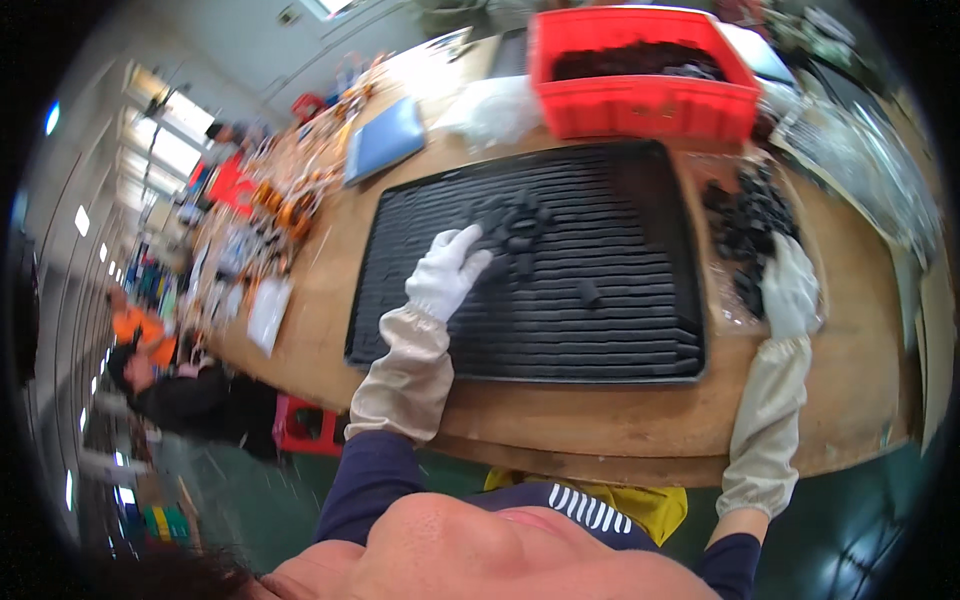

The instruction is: The person is assembling small black plastic components by hand. They pick up a cylindrical piece and a cap-like piece, fit them together, and place the assembled unit onto a black tray. This process is repeated continuously throughout the video.

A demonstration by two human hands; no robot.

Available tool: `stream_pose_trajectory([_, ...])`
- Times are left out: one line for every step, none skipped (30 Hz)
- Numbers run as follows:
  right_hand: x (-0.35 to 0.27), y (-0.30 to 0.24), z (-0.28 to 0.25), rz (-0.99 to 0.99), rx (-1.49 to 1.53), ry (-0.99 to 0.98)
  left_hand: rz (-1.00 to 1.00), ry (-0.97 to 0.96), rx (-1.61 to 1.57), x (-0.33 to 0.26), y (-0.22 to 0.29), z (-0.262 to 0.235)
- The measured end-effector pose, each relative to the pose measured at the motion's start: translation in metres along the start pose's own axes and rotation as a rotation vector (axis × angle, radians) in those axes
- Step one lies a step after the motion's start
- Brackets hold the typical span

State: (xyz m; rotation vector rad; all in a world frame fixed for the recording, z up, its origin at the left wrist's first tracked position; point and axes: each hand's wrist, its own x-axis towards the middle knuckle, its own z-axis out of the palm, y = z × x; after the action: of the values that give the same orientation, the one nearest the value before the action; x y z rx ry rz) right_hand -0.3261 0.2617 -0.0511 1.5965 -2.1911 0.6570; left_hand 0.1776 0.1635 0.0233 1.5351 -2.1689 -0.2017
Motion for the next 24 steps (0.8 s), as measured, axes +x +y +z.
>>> stream_pose_trajectory([-0.001,0.001,0.005,-0.011,0.046,0.019,-0.057,0.003,0.090,-0.012,-0.007,-0.006])
stream_pose_trajectory([0.001,0.010,0.008,-0.008,0.090,-0.019,-0.081,-0.063,0.103,-0.019,-0.016,-0.008])
stream_pose_trajectory([0.000,0.013,0.014,0.012,0.062,-0.027,-0.080,-0.079,0.104,-0.026,-0.030,0.001])
stream_pose_trajectory([0.002,0.022,0.018,0.010,0.050,-0.064,-0.025,-0.012,0.075,-0.032,-0.032,0.005])
stream_pose_trajectory([0.005,0.019,0.006,0.062,0.058,-0.120,0.029,0.062,0.025,-0.033,-0.029,0.009])
stream_pose_trajectory([0.008,0.017,0.006,0.069,0.094,-0.124,0.061,0.137,0.012,-0.037,-0.035,0.014])
stream_pose_trajectory([0.012,0.033,0.014,0.036,0.048,-0.103,0.078,0.155,0.025,-0.038,-0.037,0.018])
stream_pose_trajectory([0.014,0.037,0.019,0.016,0.063,-0.094,0.114,0.173,0.039,-0.041,-0.042,0.020])
stream_pose_trajectory([0.019,0.042,0.021,0.001,0.075,-0.076,0.094,0.136,0.041,-0.040,-0.041,0.020])
stream_pose_trajectory([0.025,0.054,0.026,-0.021,0.086,-0.183,0.115,0.145,0.031,-0.040,-0.040,0.021])
stream_pose_trajectory([0.028,0.058,0.036,-0.046,0.108,-0.299,0.131,0.147,0.033,-0.043,-0.041,0.019])
stream_pose_trajectory([0.025,0.060,0.038,-0.068,0.079,-0.241,0.141,0.118,0.057,-0.041,-0.038,0.018])
stream_pose_trajectory([0.026,0.058,0.044,-0.070,0.086,-0.254,0.153,0.087,0.080,-0.040,-0.037,0.016])
stream_pose_trajectory([0.029,0.059,0.042,-0.071,0.073,-0.266,0.193,0.077,0.096,-0.038,-0.039,0.017])
stream_pose_trajectory([0.032,0.060,0.042,-0.069,0.060,-0.278,0.208,0.070,0.127,-0.039,-0.043,0.017])
stream_pose_trajectory([0.033,0.058,0.043,-0.049,0.049,-0.300,0.224,0.062,0.158,-0.040,-0.046,0.017])
stream_pose_trajectory([0.033,0.063,0.044,-0.052,0.015,-0.305,0.252,0.051,0.188,-0.037,-0.044,0.017])
stream_pose_trajectory([0.033,0.070,0.045,-0.053,-0.019,-0.310,0.334,0.111,0.239,-0.034,-0.041,0.016])
stream_pose_trajectory([0.034,0.077,0.046,-0.052,-0.053,-0.315,0.363,0.121,0.272,-0.032,-0.040,0.017])
stream_pose_trajectory([0.035,0.083,0.047,-0.066,-0.033,-0.292,0.394,0.131,0.304,-0.029,-0.038,0.018])
stream_pose_trajectory([0.035,0.085,0.053,-0.087,-0.010,-0.282,0.414,0.130,0.336,-0.031,-0.039,0.019])
stream_pose_trajectory([0.033,0.086,0.058,-0.105,0.012,-0.272,0.428,0.166,0.356,-0.032,-0.041,0.018])
stream_pose_trajectory([0.028,0.083,0.056,-0.106,0.034,-0.264,0.443,0.201,0.368,-0.035,-0.042,0.017])
stream_pose_trajectory([0.026,0.076,0.048,-0.100,0.052,-0.239,0.462,0.284,0.342,-0.029,-0.043,0.016])
